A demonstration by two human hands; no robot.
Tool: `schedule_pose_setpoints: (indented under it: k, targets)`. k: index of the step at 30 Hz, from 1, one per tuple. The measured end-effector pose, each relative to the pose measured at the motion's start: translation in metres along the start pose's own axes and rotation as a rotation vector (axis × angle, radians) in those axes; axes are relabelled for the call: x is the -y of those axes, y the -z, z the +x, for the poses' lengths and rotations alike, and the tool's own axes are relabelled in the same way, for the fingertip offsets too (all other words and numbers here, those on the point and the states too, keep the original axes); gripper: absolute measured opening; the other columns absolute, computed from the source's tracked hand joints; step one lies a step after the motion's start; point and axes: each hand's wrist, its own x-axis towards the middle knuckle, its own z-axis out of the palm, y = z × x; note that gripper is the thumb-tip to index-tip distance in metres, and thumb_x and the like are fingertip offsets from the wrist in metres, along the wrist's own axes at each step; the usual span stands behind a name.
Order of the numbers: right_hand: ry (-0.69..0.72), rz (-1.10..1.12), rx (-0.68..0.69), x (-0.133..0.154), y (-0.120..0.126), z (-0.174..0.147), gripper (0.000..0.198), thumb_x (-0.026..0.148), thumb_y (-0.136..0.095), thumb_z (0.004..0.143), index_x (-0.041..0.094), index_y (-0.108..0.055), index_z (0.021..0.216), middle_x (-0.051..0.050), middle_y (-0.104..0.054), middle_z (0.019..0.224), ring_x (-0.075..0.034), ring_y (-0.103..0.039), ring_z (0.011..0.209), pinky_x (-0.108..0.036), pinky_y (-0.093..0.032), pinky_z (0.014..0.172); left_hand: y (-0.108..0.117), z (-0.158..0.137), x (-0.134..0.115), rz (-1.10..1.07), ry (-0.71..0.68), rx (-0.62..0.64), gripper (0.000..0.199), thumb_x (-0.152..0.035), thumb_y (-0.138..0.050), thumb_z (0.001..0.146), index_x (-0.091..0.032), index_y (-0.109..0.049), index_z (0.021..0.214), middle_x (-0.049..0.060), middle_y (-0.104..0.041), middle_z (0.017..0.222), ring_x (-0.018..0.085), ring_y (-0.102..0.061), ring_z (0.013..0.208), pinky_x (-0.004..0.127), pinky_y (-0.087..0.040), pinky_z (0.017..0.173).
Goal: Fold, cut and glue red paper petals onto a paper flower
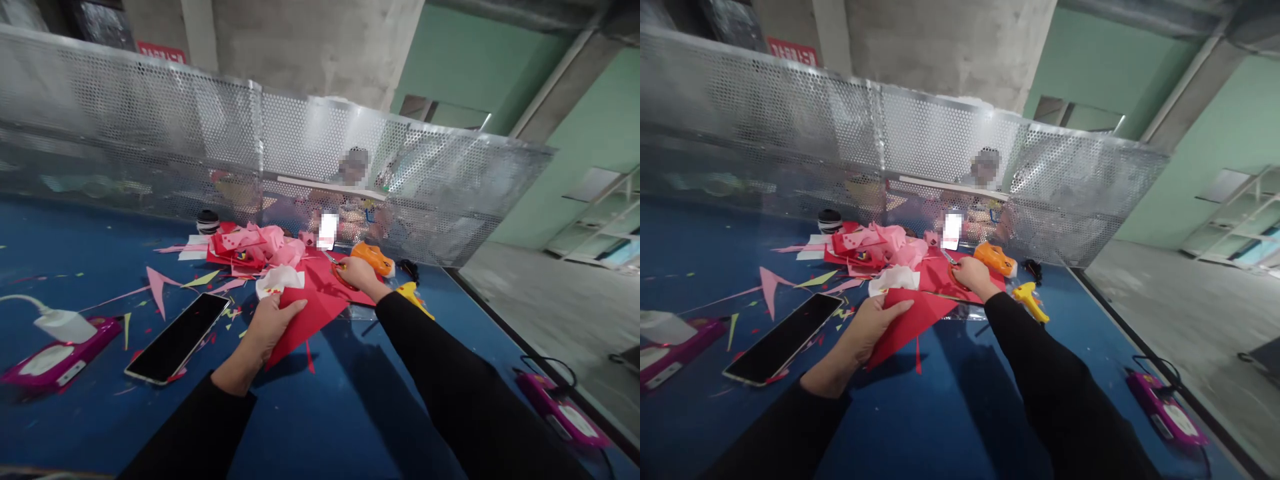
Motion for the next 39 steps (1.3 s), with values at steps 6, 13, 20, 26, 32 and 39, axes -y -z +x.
schedule_pose_setpoints:
  k: [6, 13, 20, 26, 32, 39]
  targets:
    - [-0.008, -0.236, -0.023, -0.024, -0.016, 0.003, 0.037, 0.037, -0.063, 0.096, 0.017, -0.060, 0.128, -0.011, -0.062, 0.129, -0.024, -0.065, 0.109, -0.045, -0.056, 0.091, -0.001, 0.000, -0.003, 0.013, 0.002, -0.049, 0.024, -0.026, -0.082, 0.071, -0.014, -0.076, 0.092, 0.007, -0.079, 0.076, 0.018, -0.072, 0.063, 0.025, -0.057, 0.060]
    - [0.191, -0.057, -0.105, -0.011, 0.008, -0.039, 0.032, 0.033, -0.046, 0.104, 0.017, -0.073, 0.108, -0.011, -0.074, 0.111, -0.023, -0.067, 0.106, -0.034, -0.051, 0.090, -0.005, -0.003, 0.000, 0.013, 0.037, -0.040, 0.031, -0.029, -0.085, 0.066, -0.015, -0.076, 0.092, 0.006, -0.078, 0.075, 0.020, -0.073, 0.068, 0.027, -0.058, 0.064]
    - [0.457, 0.291, -0.056, 0.011, -0.004, -0.123, 0.015, 0.036, -0.071, 0.086, 0.021, -0.073, 0.085, 0.003, -0.067, 0.072, -0.013, -0.055, 0.065, -0.024, -0.039, 0.060, -0.014, -0.012, 0.001, 0.097, 0.019, 0.075, 0.040, -0.038, -0.088, 0.062, -0.014, -0.078, 0.093, 0.007, -0.079, 0.081, 0.022, -0.072, 0.070, 0.029, -0.057, 0.065]
    - [0.305, 0.491, -0.073, -0.022, -0.010, -0.131, 0.021, 0.035, -0.063, 0.086, 0.020, -0.064, 0.071, 0.005, -0.052, 0.055, -0.011, -0.043, 0.053, -0.024, -0.032, 0.053, -0.012, -0.010, 0.009, 0.158, 0.051, 0.134, 0.038, -0.042, -0.086, 0.066, -0.015, -0.078, 0.090, 0.007, -0.078, 0.078, 0.019, -0.069, 0.068, 0.027, -0.054, 0.063]
    - [0.302, 0.518, -0.063, -0.039, -0.012, -0.137, 0.023, 0.036, -0.060, 0.085, 0.019, -0.062, 0.071, 0.005, -0.051, 0.055, -0.010, -0.042, 0.053, -0.024, -0.032, 0.054, -0.011, 0.001, 0.015, 0.430, -0.218, -0.026, 0.029, -0.044, -0.077, 0.074, -0.016, -0.077, 0.080, -0.001, -0.067, 0.065, 0.011, -0.054, 0.057, 0.021, -0.043, 0.051]
    - [0.328, 0.485, -0.154, -0.043, -0.009, -0.137, 0.022, 0.036, -0.061, 0.086, 0.020, -0.061, 0.071, 0.006, -0.048, 0.055, -0.010, -0.039, 0.053, -0.025, -0.030, 0.054, -0.017, 0.002, 0.020, 0.317, -0.173, 0.004, 0.033, -0.048, -0.079, 0.070, -0.016, -0.071, 0.071, -0.002, -0.062, 0.061, 0.010, -0.051, 0.054, 0.022, -0.042, 0.053]
